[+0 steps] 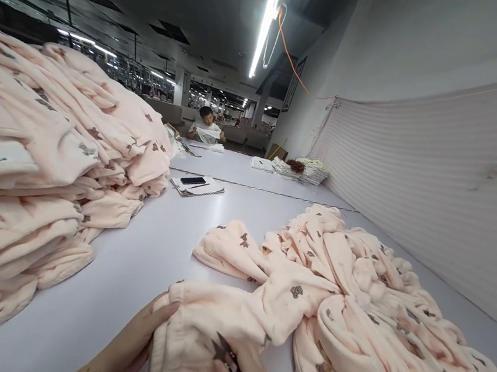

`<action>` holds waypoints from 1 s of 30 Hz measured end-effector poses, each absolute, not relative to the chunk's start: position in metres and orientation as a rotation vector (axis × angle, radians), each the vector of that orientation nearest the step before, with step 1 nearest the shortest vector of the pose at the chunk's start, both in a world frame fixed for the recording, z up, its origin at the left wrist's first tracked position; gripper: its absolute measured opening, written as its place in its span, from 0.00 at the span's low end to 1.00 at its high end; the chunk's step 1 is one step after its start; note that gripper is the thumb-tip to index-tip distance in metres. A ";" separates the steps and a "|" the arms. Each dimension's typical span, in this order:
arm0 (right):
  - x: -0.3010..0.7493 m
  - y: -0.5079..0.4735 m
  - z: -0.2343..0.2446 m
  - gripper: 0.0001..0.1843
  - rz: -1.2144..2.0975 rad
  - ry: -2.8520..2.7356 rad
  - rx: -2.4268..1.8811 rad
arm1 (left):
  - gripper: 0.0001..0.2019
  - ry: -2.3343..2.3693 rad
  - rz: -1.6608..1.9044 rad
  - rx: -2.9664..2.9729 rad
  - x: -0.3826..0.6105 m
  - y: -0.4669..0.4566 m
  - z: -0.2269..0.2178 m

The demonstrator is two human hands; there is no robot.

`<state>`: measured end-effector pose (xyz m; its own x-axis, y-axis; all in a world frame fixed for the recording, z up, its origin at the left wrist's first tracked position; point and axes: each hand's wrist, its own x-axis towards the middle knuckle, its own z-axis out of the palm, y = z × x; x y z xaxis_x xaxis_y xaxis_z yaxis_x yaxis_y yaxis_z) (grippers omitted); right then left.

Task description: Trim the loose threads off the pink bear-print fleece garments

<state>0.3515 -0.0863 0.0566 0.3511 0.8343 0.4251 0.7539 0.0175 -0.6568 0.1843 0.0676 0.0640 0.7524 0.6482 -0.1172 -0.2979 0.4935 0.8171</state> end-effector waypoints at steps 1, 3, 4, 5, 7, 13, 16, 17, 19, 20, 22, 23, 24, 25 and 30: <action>0.341 -0.082 0.059 0.13 0.147 -1.413 -1.720 | 0.19 0.425 0.608 0.820 0.184 0.062 0.065; 0.326 -0.078 0.062 0.13 0.183 -1.410 -1.716 | 0.19 0.397 0.631 0.746 0.185 0.054 0.062; 0.321 -0.078 0.062 0.13 0.193 -1.407 -1.735 | 0.20 0.384 0.640 0.710 0.185 0.051 0.059; 0.319 -0.079 0.061 0.14 0.200 -1.399 -1.762 | 0.20 0.381 0.643 0.667 0.186 0.049 0.054; 0.317 -0.084 0.058 0.13 0.214 -1.374 -1.807 | 0.22 0.409 0.626 0.582 0.189 0.045 0.042; 0.312 -0.104 0.050 0.12 0.121 -1.408 -1.801 | 0.21 0.464 0.472 0.489 0.193 0.027 0.022; 0.304 -0.110 0.053 0.12 0.003 -1.320 -1.792 | 0.19 0.376 0.523 0.456 0.185 0.014 0.037; 0.301 -0.111 0.055 0.15 -0.056 -1.269 -1.794 | 0.20 0.320 0.531 0.470 0.182 0.008 0.043; 0.295 -0.111 0.059 0.22 -0.194 -1.207 -1.803 | 0.22 0.222 0.529 0.546 0.179 -0.004 0.055; 0.292 -0.111 0.060 0.24 -0.253 -1.211 -1.815 | 0.23 0.204 0.534 0.597 0.178 -0.010 0.058; 0.292 -0.110 0.061 0.18 -0.310 -1.270 -1.844 | 0.24 0.244 0.610 0.733 0.179 -0.019 0.060; 0.294 -0.110 0.061 0.15 -0.317 -1.302 -1.855 | 0.23 0.292 0.665 0.810 0.179 -0.022 0.059; 0.298 -0.111 0.062 0.12 -0.325 -1.317 -1.865 | 0.22 0.349 0.717 0.892 0.179 -0.023 0.057; 0.303 -0.112 0.062 0.11 -0.338 -1.311 -1.873 | 0.21 0.400 0.756 0.974 0.177 -0.022 0.056; 0.327 -0.115 0.071 0.08 -0.417 -1.229 -1.926 | 0.08 0.448 0.534 1.113 0.168 -0.012 0.063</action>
